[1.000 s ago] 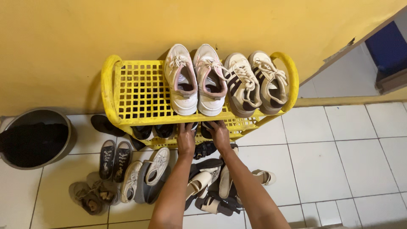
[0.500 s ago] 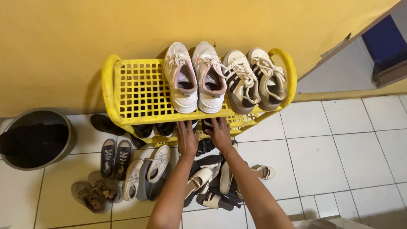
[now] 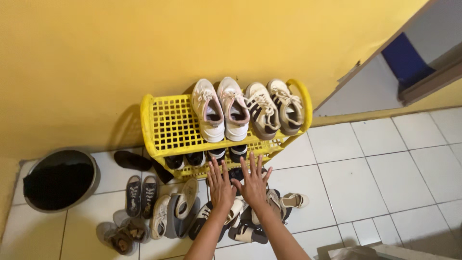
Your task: The person picks up various shoes from the floor and a countertop and places them onto a yellow two-tier plastic shoe rack. The person handles sneakers, sandals, and flats, arranging them on the rack's shelves.
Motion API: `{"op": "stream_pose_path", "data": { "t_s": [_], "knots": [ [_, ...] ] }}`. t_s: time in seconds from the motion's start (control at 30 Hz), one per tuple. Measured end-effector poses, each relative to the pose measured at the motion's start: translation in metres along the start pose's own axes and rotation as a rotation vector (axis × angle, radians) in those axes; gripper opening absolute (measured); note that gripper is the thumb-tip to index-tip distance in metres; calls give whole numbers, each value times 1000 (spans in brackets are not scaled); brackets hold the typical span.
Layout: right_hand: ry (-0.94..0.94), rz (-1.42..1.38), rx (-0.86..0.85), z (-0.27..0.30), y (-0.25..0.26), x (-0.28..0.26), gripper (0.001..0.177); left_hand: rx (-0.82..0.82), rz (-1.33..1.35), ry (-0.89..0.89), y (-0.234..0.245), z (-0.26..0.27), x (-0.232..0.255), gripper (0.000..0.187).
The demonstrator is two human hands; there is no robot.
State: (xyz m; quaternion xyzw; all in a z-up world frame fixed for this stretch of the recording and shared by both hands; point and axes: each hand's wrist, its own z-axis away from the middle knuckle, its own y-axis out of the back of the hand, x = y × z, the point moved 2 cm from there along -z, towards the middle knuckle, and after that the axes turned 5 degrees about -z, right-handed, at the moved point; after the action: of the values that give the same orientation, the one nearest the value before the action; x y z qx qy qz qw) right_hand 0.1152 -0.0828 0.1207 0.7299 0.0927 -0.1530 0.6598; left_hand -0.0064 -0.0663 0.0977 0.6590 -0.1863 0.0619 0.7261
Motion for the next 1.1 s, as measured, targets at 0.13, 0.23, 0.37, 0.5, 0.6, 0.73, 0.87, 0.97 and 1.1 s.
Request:
{"op": "stream_pose_path", "data": {
  "t_s": [0.13, 0.23, 0.37, 0.5, 0.6, 0.73, 0.87, 0.97, 1.1],
  "knots": [
    [-75, 19, 47, 22, 48, -14, 94, 41, 51, -68, 49, 18, 17, 112],
    [-146, 23, 37, 38, 88, -26, 93, -21, 37, -115, 88, 34, 35, 114],
    [-181, 19, 70, 66, 141, -44, 96, -114, -8, -161, 136, 68, 60, 117],
    [-235, 99, 21, 89, 189, -66, 100, -126, 39, -215, 175, 95, 79, 113],
    [-229, 120, 28, 113, 217, -78, 105, -159, 10, -270, 200, 114, 91, 111],
    [-214, 136, 138, 139, 246, -88, 101, -80, 9, -368, 233, 134, 115, 107],
    [-228, 134, 227, 163, 275, -93, 100, -102, 32, -443, 264, 158, 135, 109],
    [-232, 128, 315, 180, 298, -94, 95, 27, 80, -536, 283, 173, 153, 107],
    [-278, 132, 361, 202, 321, -96, 90, -3, 79, -612, 299, 193, 168, 109]
  ]
}}
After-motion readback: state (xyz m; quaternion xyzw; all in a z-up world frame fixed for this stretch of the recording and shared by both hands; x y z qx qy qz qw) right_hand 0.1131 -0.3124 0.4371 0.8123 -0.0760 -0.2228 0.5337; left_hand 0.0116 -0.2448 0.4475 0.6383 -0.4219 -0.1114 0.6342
